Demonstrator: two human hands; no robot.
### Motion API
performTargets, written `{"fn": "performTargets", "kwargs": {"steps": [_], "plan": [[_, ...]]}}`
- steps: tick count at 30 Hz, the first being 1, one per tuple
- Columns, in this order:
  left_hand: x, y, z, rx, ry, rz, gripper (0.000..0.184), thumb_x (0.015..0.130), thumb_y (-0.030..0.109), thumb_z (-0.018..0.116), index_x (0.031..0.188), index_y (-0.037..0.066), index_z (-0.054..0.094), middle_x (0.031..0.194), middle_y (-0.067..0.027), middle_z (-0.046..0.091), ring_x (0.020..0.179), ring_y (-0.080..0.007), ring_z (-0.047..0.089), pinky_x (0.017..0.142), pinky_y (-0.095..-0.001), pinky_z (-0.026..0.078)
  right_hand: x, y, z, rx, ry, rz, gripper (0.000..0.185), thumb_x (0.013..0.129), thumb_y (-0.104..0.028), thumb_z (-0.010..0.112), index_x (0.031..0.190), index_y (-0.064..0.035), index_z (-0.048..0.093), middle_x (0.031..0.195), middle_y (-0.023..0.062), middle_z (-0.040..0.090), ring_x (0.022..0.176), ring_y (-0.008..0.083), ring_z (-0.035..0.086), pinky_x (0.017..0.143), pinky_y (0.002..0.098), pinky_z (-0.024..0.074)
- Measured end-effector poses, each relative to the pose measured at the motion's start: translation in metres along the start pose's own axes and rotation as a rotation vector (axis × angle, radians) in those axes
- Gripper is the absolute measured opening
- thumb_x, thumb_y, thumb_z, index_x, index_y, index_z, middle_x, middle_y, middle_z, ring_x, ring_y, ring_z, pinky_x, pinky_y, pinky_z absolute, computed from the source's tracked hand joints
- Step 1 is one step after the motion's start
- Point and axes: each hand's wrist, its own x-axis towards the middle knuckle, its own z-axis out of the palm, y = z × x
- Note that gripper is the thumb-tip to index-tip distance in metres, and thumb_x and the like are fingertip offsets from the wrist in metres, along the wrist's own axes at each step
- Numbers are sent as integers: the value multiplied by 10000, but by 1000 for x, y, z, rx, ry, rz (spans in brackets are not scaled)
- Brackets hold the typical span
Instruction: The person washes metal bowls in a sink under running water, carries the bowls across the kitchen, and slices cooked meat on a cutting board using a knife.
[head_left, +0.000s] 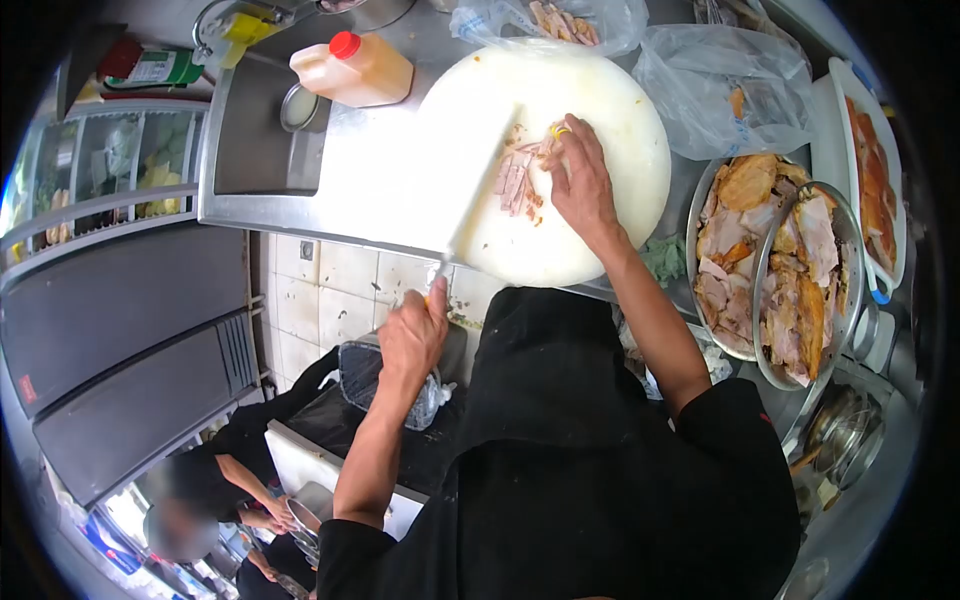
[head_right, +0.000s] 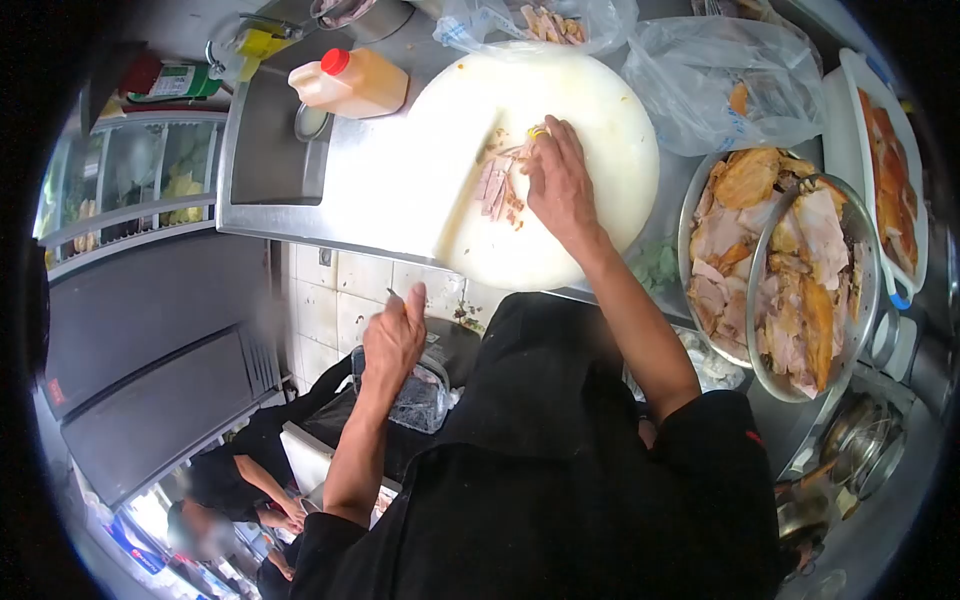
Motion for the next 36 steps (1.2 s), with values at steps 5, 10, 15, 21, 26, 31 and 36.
{"fn": "performTargets", "kwargs": {"steps": [5,10,15,21,26,31,36], "plan": [[-9,-43,8,-613,-430,-181,758,987,642,367,657,-23,520,556,-226,566,466,-369,576,476,-443,484,1,0,5,-58,-38,8,383,882,-20,550,1246,94,507,1399,292,453,1311,467,414,1136,489,342],[-26,-58,11,-1028,-802,-504,755,939,750,331,668,60,472,483,-22,396,353,-127,381,353,-273,333,-8,-34,26,-38,-58,-6,466,875,-183,654,1217,102,517,1324,295,497,1292,470,419,1132,502,323],[-33,-39,38,-1148,-1006,-489,733,925,769,337,717,75,452,508,7,359,371,-111,363,345,-264,315,-20,-74,48,88,53,106,315,837,-48,701,1104,80,595,1224,234,590,1201,396,541,1027,430,446],[-16,-21,22,-1151,-1042,-409,724,937,748,341,692,76,453,494,3,370,355,-108,360,339,-266,317,-13,-73,59,198,201,179,160,824,104,585,955,57,663,1113,139,676,1092,312,643,936,362,519],[34,35,-24,-1169,-937,-251,698,958,717,328,702,82,467,473,3,374,323,-114,363,327,-256,333,90,-51,34,109,390,66,196,824,26,615,1003,14,696,1109,142,691,1051,311,662,909,362,525],[101,87,-57,-1257,-950,-229,660,964,696,345,719,97,476,468,18,370,299,-105,340,289,-253,337,225,39,42,64,416,192,217,806,-107,650,984,1,711,1050,196,700,1020,371,659,886,415,517],[134,88,-48,-1416,-918,-341,634,967,688,362,743,106,476,479,25,368,302,-107,344,284,-268,343,257,133,103,-215,-299,406,349,733,-235,725,1034,-59,735,1068,196,704,1051,387,652,872,486,507]]}}
